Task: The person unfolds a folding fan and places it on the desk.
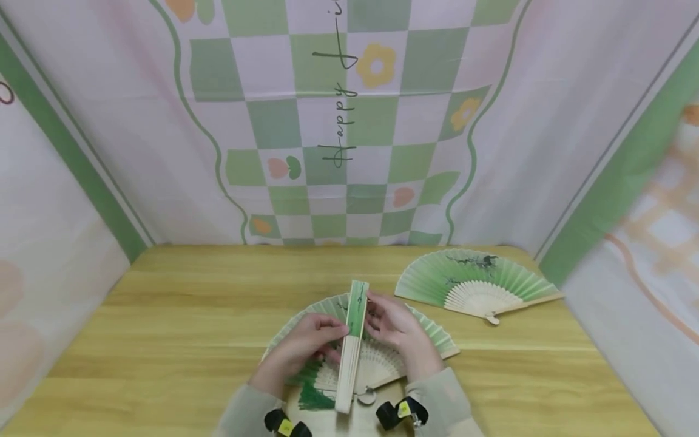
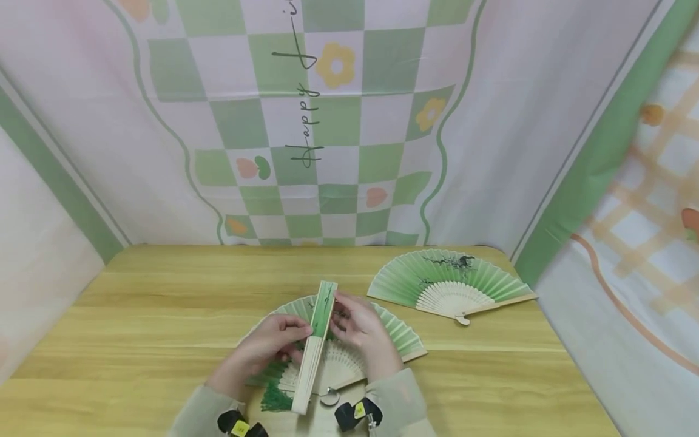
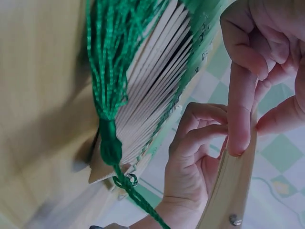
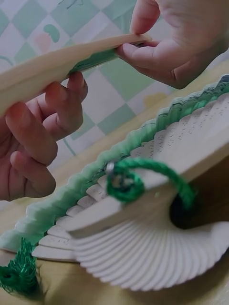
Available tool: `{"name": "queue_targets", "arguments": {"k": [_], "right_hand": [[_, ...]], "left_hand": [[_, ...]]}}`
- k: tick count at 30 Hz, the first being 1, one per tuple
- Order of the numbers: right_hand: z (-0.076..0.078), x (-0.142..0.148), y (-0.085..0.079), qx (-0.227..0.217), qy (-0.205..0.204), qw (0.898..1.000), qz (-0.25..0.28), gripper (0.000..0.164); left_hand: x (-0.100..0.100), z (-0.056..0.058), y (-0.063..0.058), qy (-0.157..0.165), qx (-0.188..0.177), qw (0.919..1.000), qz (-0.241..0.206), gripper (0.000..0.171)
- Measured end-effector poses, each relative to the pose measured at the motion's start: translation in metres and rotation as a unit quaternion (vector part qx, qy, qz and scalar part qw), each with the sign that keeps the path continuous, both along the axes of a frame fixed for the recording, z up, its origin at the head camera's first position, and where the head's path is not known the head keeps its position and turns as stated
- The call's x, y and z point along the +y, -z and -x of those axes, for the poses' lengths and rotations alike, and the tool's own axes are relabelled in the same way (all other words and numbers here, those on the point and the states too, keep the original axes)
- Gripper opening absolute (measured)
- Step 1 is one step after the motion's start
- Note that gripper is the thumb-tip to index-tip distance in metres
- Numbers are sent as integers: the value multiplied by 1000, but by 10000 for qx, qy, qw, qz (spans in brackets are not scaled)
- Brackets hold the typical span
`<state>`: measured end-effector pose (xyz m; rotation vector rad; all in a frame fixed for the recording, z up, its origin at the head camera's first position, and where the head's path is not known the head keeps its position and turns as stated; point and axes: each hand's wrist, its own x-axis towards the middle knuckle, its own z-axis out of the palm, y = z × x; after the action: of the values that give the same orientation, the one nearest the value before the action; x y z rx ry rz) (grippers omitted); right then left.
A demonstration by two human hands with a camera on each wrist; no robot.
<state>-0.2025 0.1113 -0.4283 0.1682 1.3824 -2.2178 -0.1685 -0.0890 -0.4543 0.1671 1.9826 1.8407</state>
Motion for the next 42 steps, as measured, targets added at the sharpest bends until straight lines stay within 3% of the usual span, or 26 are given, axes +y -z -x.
{"name": "queue_targets", "arguments": {"k": [7,16,42], "right_hand": [[0,5,4,-71,-46,9997,231,16],[-1,6,10,-142,-215,9990,351,26],[0,13,13,-174,-49,9977,656,13]], "left_hand": [[6,6,5,-135,-122,9998,-16,34],[5,5,7,-151,-81,9998,37,36],[-1,2,7,-302,-273,9987,-321,41]]}}
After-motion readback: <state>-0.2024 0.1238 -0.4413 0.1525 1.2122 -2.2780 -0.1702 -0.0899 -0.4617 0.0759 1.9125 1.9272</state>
